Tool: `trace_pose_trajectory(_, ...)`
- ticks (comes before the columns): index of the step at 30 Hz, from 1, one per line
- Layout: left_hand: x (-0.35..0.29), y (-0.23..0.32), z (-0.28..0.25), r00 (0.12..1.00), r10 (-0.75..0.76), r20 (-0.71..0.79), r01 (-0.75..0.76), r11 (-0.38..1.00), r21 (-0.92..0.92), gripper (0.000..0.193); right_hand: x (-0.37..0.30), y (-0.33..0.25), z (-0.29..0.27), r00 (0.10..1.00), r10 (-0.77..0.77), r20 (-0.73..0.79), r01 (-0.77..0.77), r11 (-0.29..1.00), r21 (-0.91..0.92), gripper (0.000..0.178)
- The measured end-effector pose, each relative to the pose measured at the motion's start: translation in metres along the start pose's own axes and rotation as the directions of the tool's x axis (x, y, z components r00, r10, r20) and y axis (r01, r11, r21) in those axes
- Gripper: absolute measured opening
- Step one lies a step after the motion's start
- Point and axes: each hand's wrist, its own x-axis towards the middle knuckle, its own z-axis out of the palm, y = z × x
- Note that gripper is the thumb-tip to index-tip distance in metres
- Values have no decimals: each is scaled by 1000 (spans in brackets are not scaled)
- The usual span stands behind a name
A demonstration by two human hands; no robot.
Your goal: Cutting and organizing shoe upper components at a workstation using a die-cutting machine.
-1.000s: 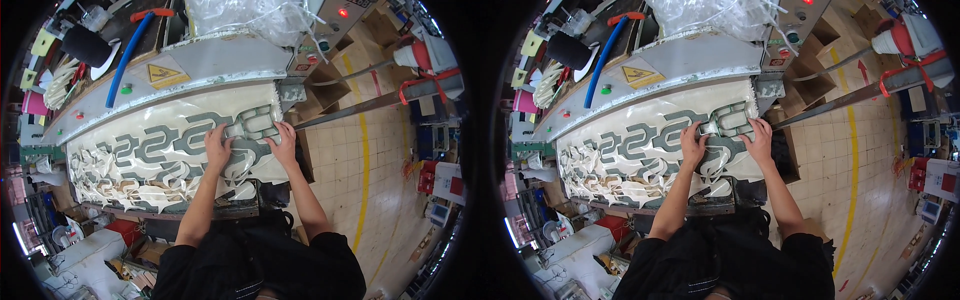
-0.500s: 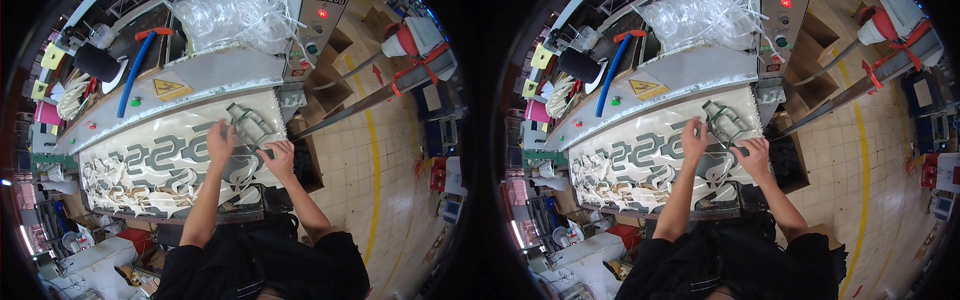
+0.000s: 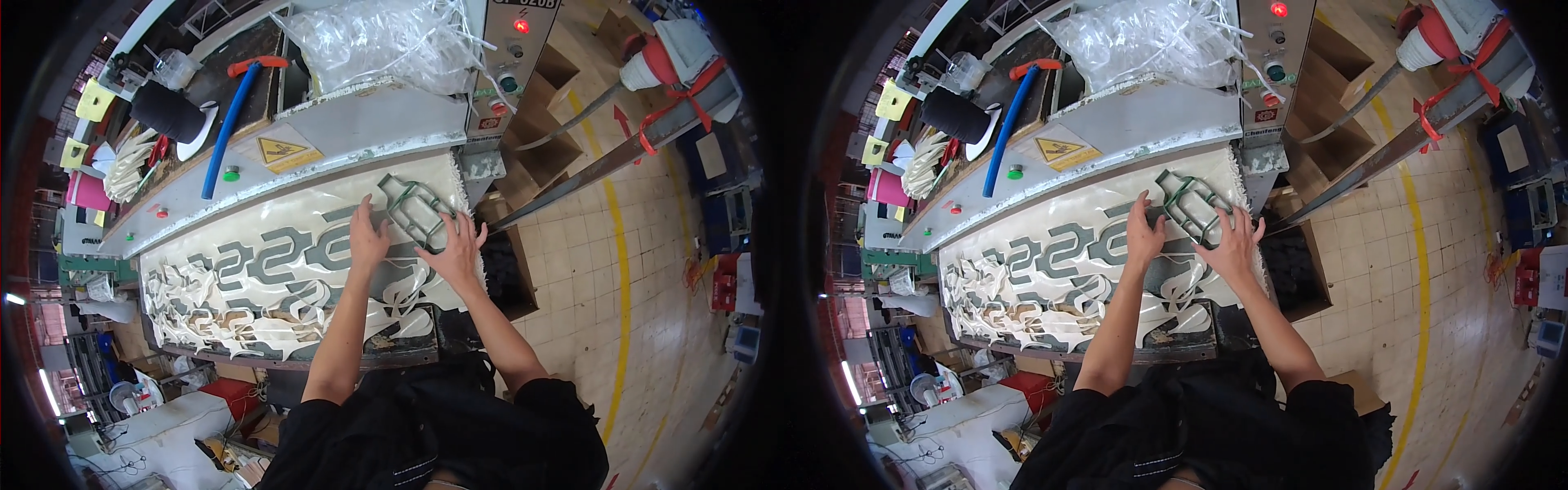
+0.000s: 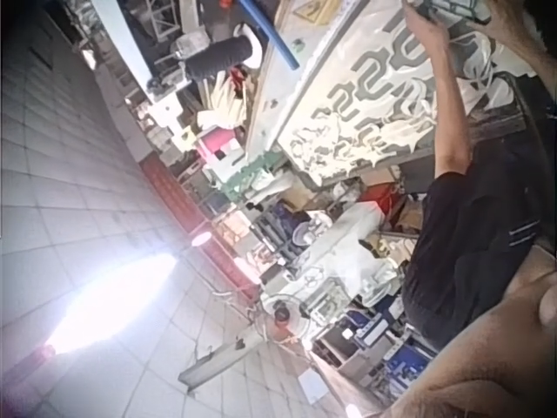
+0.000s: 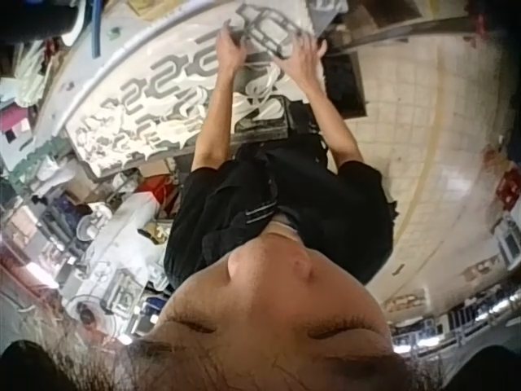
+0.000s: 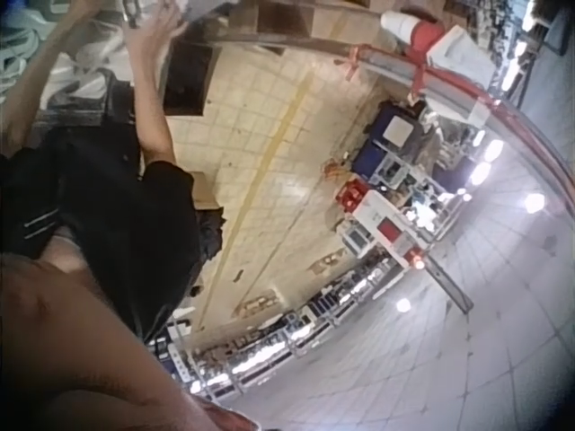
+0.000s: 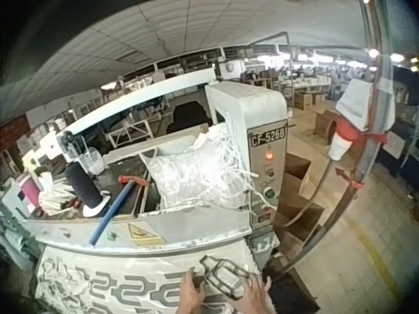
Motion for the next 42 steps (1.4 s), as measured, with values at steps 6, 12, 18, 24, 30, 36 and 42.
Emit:
trace_pose_trajectory(6,-25,13,3,991,47,127,-48,999,2,72,37,-10,-30,996,-70,-49,75,992,104,88)
trace_pose_trajectory(12,-55,-4,15,993,111,32,-114,985,130,74,37,31,14,998,-66,15,62,979,196,90)
trace_pose_trajectory(18,-44,-3,18,998,64,-15,-64,997,-48,78,38,45,6,996,-40,75,19,964,266,91)
trace_pose_trajectory(24,-4,-10,-2,999,-21,44,23,998,-52,102,40,59,0,976,-109,188,24,914,404,93)
trace_pose_trajectory(30,14,-28,-33,974,128,186,-151,981,118,67,56,48,-30,943,-189,273,89,936,341,94)
trace_pose_trajectory(36,-21,-22,-33,990,47,130,-34,995,-99,68,74,71,-28,852,-324,411,125,889,441,90)
trace_pose_trajectory(42,-45,-37,-13,998,-20,56,23,999,-45,66,51,54,-11,905,-346,246,252,904,346,76)
